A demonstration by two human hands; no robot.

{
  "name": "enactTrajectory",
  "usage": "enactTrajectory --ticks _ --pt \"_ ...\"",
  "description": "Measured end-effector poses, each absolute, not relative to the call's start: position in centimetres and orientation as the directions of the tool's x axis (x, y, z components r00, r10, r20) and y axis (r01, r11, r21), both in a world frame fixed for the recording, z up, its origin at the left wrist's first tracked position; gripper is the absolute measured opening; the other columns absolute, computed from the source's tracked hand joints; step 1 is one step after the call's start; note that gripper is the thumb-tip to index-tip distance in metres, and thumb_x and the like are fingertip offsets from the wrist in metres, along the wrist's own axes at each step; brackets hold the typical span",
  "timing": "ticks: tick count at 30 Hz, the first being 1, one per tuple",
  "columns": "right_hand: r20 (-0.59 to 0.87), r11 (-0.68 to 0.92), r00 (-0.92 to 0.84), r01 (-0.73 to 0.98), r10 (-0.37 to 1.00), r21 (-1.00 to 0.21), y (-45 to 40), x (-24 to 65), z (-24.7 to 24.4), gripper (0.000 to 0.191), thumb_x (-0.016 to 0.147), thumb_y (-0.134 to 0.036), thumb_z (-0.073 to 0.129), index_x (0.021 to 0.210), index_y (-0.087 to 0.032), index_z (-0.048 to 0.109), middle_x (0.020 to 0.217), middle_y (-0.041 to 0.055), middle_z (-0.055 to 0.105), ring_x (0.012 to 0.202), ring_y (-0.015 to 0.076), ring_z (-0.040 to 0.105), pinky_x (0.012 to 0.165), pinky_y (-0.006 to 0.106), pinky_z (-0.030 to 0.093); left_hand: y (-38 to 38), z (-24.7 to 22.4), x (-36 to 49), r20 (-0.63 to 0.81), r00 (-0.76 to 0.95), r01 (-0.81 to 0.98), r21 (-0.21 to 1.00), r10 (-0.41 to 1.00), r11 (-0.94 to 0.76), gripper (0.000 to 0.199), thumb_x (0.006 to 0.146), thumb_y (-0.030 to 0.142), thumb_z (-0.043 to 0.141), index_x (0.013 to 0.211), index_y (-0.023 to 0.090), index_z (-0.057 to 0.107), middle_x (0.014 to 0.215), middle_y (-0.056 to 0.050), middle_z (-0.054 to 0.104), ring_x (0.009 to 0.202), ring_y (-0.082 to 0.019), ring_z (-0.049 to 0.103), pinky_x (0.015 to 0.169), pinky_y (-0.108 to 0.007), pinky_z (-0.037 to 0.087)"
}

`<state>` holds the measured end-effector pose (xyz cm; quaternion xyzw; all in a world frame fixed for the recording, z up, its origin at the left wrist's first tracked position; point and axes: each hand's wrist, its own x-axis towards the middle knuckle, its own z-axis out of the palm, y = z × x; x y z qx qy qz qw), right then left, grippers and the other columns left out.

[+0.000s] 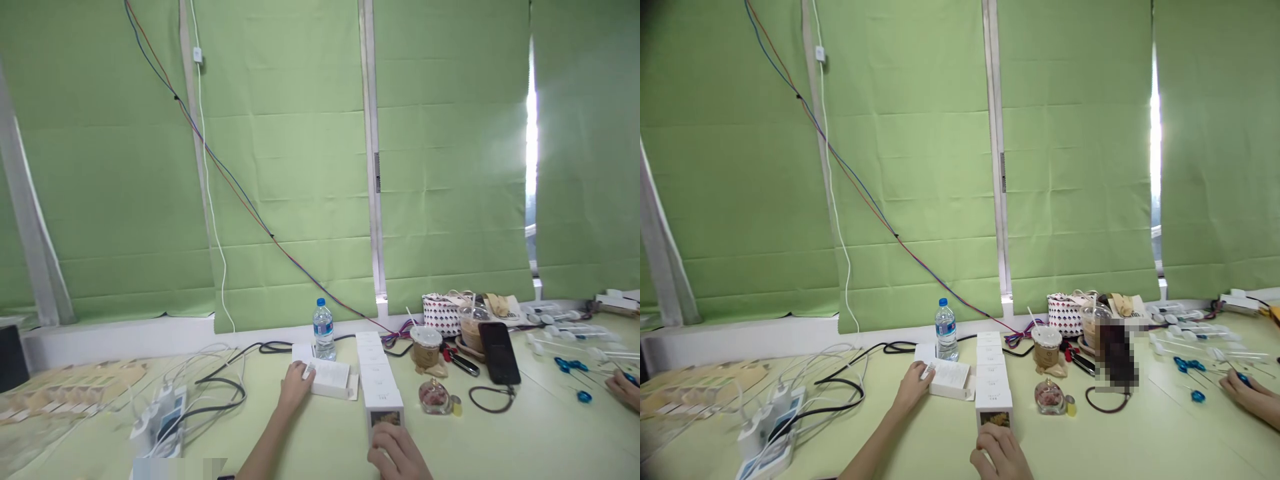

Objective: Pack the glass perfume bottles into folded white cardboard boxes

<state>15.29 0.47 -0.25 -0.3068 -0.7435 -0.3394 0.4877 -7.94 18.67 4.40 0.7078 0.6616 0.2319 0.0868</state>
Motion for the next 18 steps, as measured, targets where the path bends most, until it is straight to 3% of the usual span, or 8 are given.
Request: enactTrajectory --ticks 7,12,15,18 --pt "0.976 0.587 -0.214 0.795 0.033 0.154 1.6 14.7 -1.3 0.036 0.089 -0.002 0.028 0.075 -0.019 0.056 0.068 0.0045 0.060 0.079 0.0178 0.063 0.068 0.027 0.050 16.4 3.3 -7.6 0.301 0.084 0.921 0.340 0.950 -0.190 0.036 0.089 0.037 0.035 0.093 0.019 0.066 0.103 -0.010 0.065 0.101 -0.027 0.061 0.088 -0.035 0.040" --pt "0.957 0.647 -0.267 0.751 0.112 0.134 0.3 14.8 -0.7 0.032 0.089 -0.004 0.028 0.079 -0.019 0.055 0.072 0.0060 0.061 0.081 0.0199 0.062 0.071 0.031 0.051 13.0 3.0 -7.3 0.327 0.049 0.934 0.320 0.944 -0.159 0.038 0.088 0.037 0.035 0.095 0.018 0.067 0.102 -0.010 0.068 0.099 -0.025 0.062 0.087 -0.033 0.039" --pt "0.923 0.684 -0.349 0.714 0.165 0.147 -1.2 14.8 0.6 0.028 0.088 -0.005 0.031 0.081 -0.019 0.055 0.073 0.0061 0.062 0.081 0.0198 0.062 0.070 0.030 0.051 10.8 3.2 -7.9 0.311 -0.022 0.944 0.319 0.950 -0.083 0.039 0.086 0.042 0.039 0.082 0.019 0.069 0.090 -0.011 0.072 0.092 -0.030 0.065 0.083 -0.038 0.039" --pt "0.884 0.731 -0.429 0.661 0.184 0.169 -2.3 14.6 1.6 0.025 0.087 -0.004 0.034 0.083 -0.018 0.055 0.072 0.0056 0.062 0.079 0.0189 0.062 0.069 0.028 0.052 9.0 3.7 -9.1 0.300 -0.101 0.950 0.313 0.949 0.002 0.055 0.087 0.054 0.033 0.068 0.016 0.069 0.075 -0.015 0.073 0.085 -0.034 0.066 0.085 -0.045 0.036"
